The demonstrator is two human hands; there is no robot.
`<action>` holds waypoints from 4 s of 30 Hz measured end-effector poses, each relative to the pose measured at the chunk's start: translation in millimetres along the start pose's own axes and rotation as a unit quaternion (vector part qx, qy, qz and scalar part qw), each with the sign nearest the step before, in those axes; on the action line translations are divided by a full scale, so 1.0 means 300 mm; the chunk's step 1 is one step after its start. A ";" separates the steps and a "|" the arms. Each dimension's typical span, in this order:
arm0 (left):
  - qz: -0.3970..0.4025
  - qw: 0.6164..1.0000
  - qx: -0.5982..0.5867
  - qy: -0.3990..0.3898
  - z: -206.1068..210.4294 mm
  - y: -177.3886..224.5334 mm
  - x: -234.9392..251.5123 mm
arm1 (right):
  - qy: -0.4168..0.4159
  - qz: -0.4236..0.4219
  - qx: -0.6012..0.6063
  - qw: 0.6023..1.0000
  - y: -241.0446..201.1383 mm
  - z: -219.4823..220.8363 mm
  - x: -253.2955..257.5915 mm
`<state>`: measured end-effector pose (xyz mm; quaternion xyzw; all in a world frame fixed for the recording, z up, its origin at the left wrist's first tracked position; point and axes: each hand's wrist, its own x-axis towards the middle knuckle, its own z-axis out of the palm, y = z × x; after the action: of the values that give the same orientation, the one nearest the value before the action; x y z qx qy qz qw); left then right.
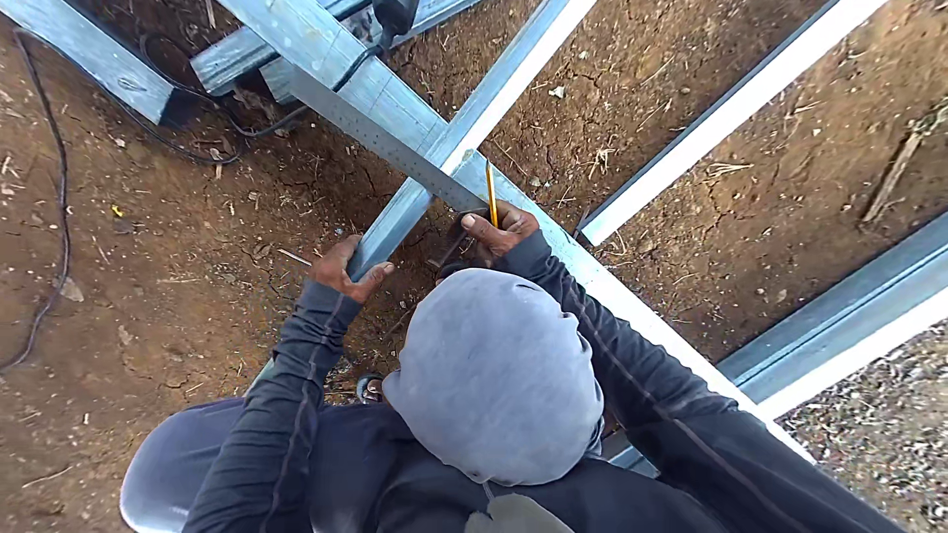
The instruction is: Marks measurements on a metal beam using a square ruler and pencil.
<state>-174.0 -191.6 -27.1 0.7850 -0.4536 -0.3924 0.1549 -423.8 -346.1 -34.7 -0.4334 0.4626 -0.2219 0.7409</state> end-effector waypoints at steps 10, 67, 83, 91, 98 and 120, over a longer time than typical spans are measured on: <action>-0.031 0.995 0.092 0.027 0.075 0.080 -0.031 | 0.025 0.097 -0.013 0.995 -0.003 0.049 0.020; 0.289 0.915 0.236 0.151 0.209 0.152 0.149 | 0.049 0.095 -0.021 0.994 -0.010 0.055 0.048; 0.273 0.929 0.221 0.119 0.199 0.161 0.142 | -0.040 -0.032 -0.578 0.814 -0.243 -0.018 -0.017; 0.278 0.925 0.227 0.123 0.195 0.159 0.145 | -0.140 0.027 -0.667 0.731 -0.370 0.080 0.079; 0.282 0.926 0.222 0.116 0.194 0.157 0.144 | -0.168 0.063 -0.697 0.695 -0.403 0.118 0.094; 0.298 0.917 0.226 0.138 0.197 0.154 0.148 | -0.158 0.039 -0.700 0.696 -0.394 0.106 0.082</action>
<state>-233.6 -246.8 -58.7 0.6741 -0.7172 -0.1031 0.1435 -375.7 -412.3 59.5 -0.8371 0.3764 0.2667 0.2940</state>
